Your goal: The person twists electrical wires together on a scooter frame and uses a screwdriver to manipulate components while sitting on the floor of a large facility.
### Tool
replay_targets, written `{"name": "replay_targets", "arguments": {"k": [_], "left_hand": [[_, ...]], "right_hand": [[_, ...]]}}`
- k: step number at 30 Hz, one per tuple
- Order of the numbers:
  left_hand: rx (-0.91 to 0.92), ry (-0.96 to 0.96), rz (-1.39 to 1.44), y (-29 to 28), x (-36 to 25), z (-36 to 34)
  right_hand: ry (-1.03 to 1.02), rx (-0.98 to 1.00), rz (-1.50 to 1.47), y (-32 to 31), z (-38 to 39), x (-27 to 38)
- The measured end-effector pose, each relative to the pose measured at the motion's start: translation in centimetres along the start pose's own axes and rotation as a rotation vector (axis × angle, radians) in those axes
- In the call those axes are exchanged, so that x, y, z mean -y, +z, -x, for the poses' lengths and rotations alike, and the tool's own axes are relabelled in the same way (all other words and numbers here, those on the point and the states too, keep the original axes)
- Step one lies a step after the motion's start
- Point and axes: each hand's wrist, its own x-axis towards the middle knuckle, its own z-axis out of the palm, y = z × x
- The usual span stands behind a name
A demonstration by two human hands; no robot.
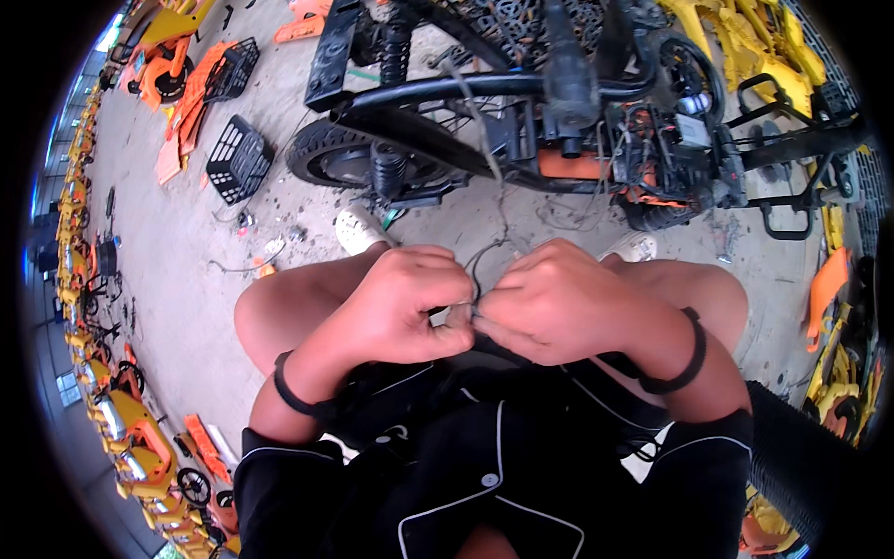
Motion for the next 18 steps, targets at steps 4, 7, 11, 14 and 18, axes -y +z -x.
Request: {"name": "replay_targets", "arguments": {"k": [4,7,11,14,18], "left_hand": [[-0.023,0.034,0.046,-0.2,0.3,0.2],[-0.023,0.022,0.054,-0.6,0.4,0.5],[-0.035,0.036,0.070,-0.6,0.8,0.8],[-0.037,0.049,0.082,-0.6,1.1,1.0],[-0.059,0.039,0.111,-0.4,1.2,1.4]], "right_hand": [[0.008,0.014,0.004,0.2,-0.6,0.3],[0.005,-0.002,-0.007,0.5,-0.9,0.5],[-0.015,-0.015,-0.022,0.8,-1.3,0.7],[-0.017,0.001,-0.012,0.9,-1.4,0.9],[-0.046,-0.016,0.007,1.1,-1.4,1.2]]}}
